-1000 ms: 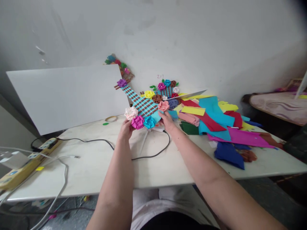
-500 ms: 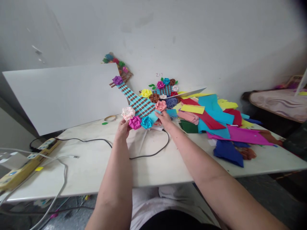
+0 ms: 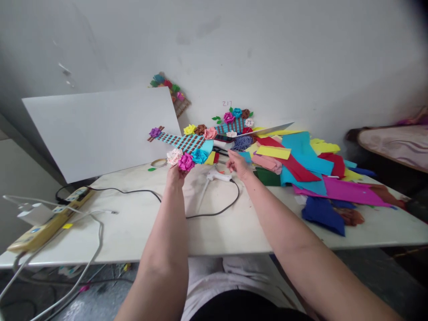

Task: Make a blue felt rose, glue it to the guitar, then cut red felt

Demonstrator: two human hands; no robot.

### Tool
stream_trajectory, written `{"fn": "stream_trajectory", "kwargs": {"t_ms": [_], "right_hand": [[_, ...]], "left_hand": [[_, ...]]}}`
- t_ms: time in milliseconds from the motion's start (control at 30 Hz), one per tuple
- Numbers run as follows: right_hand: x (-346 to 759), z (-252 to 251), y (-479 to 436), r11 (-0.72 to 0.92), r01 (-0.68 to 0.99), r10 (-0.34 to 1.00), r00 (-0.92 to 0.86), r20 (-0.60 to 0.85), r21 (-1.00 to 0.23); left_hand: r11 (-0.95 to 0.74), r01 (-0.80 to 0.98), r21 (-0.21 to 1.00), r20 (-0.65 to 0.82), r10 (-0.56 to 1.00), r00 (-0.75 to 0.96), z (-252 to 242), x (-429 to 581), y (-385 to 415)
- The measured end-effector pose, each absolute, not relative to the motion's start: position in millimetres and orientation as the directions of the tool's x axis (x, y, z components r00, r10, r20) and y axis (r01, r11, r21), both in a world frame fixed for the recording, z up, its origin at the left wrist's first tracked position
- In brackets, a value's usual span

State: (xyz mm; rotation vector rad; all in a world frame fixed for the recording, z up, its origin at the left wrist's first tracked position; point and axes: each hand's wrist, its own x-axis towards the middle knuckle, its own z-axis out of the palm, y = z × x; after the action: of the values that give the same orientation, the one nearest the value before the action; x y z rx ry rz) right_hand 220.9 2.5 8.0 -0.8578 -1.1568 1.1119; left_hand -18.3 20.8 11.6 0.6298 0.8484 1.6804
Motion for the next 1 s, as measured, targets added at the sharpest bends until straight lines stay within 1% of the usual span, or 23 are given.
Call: {"fn": "stream_trajectory", "kwargs": {"t_ms": [100, 267, 400, 533, 800, 1000], "right_hand": [[219, 6, 3, 0.256, -0.174, 0.966, 0.072, 0.247, -0.951], [218, 1, 8, 0.243, -0.104, 0.966, 0.119, 0.231, -0.964], [217, -7, 13, 0.256, -0.078, 0.962, 0.120, 0.246, -0.963], [215, -13, 14, 0.261, -0.047, 0.959, 0.125, 0.253, -0.964], [209, -13, 16, 0.283, -0.018, 0.921, 0.283, 0.266, -0.959], [206, -17, 19, 0.274, -0.013, 0.915, 0.311, 0.257, -0.962]], "left_hand": [[-0.128, -0.506, 0.853, -0.040, 0.950, -0.308, 15, -29, 25], [-0.168, -0.396, 0.903, 0.016, 0.933, -0.360, 2, -58, 27], [-0.171, -0.381, 0.908, 0.012, 0.922, -0.386, -12, -76, 28], [-0.153, -0.357, 0.921, 0.011, 0.929, -0.370, -20, -82, 33], [-0.151, -0.308, 0.939, 0.022, 0.922, -0.386, -22, -81, 35], [-0.132, -0.316, 0.939, -0.005, 0.917, -0.399, -18, -76, 31]]}}
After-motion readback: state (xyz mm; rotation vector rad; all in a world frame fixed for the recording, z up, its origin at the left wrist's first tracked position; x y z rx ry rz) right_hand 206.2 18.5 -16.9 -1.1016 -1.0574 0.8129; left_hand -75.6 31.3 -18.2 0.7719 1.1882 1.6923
